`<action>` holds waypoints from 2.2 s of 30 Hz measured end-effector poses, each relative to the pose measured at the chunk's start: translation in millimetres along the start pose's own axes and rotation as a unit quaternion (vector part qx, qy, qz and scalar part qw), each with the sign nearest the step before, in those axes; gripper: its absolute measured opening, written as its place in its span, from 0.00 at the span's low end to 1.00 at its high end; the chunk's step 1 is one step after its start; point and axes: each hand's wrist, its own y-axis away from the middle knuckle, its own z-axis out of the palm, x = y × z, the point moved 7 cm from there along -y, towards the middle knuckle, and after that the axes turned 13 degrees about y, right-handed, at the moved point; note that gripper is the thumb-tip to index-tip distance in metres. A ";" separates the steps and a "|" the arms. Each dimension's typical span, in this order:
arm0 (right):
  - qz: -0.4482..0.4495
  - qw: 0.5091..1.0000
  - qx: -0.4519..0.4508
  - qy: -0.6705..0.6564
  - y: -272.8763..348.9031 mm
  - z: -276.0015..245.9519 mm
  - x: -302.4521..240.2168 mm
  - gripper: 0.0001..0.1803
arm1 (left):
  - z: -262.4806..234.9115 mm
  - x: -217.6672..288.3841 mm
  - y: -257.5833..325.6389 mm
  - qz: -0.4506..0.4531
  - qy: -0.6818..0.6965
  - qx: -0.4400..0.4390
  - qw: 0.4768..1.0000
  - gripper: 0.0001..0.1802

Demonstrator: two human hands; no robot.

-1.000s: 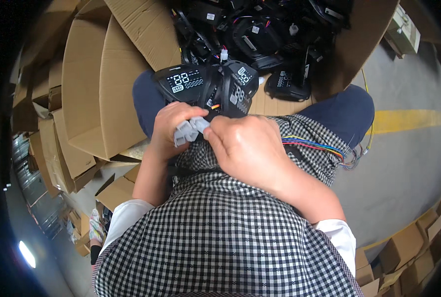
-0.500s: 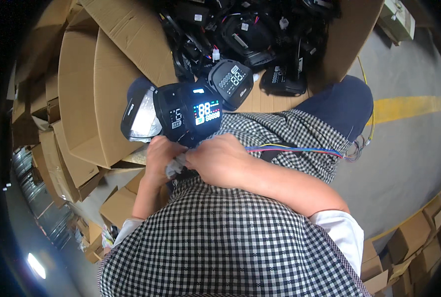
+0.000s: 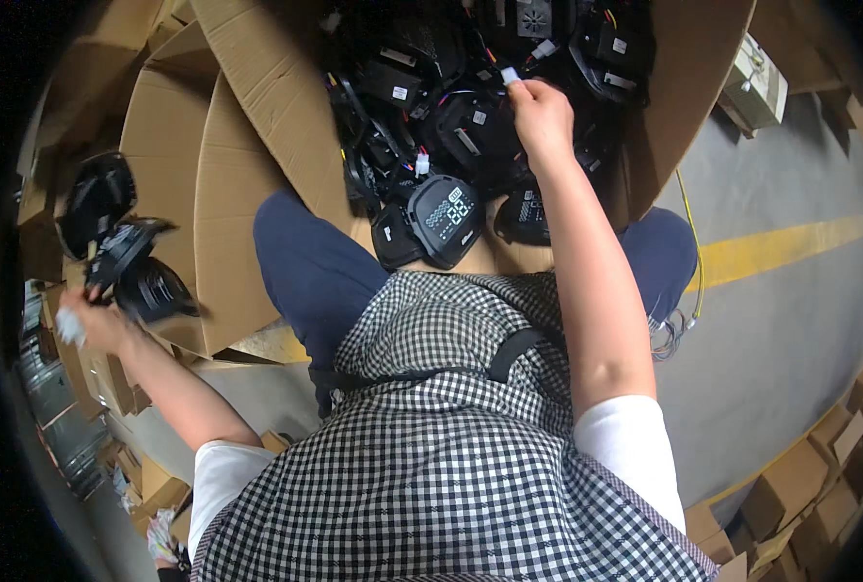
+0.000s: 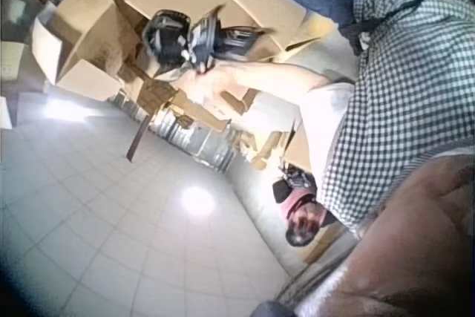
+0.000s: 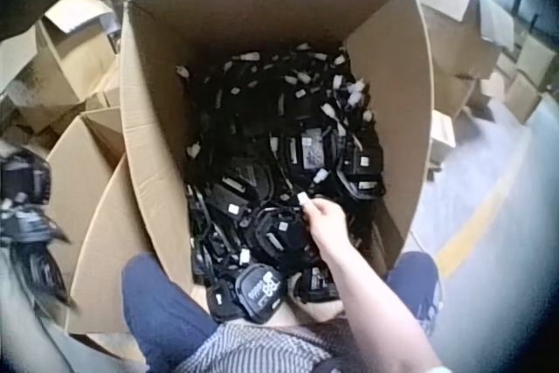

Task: Sorting and inspecting electronic components with displays and wiring harnesses from large cardboard boxes.

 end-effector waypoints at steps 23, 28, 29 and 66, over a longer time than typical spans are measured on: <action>-0.443 0.866 -0.119 0.196 210.8 54.8 -48.7 0.10 | 220.0 108.7 334.2 0.033 0.080 -0.699 0.710 0.24; -0.456 0.850 -0.200 0.171 215.7 35.5 -51.6 0.06 | 217.7 77.2 373.4 -0.134 0.214 -0.637 0.728 0.18; -0.466 0.829 -0.230 0.205 215.9 30.2 -53.7 0.05 | 215.2 69.0 376.2 -0.235 0.263 -0.600 0.718 0.16; -0.079 0.968 0.039 0.237 53.7 30.2 50.7 0.10 | 196.3 115.9 336.5 -0.079 0.096 -0.559 0.820 0.03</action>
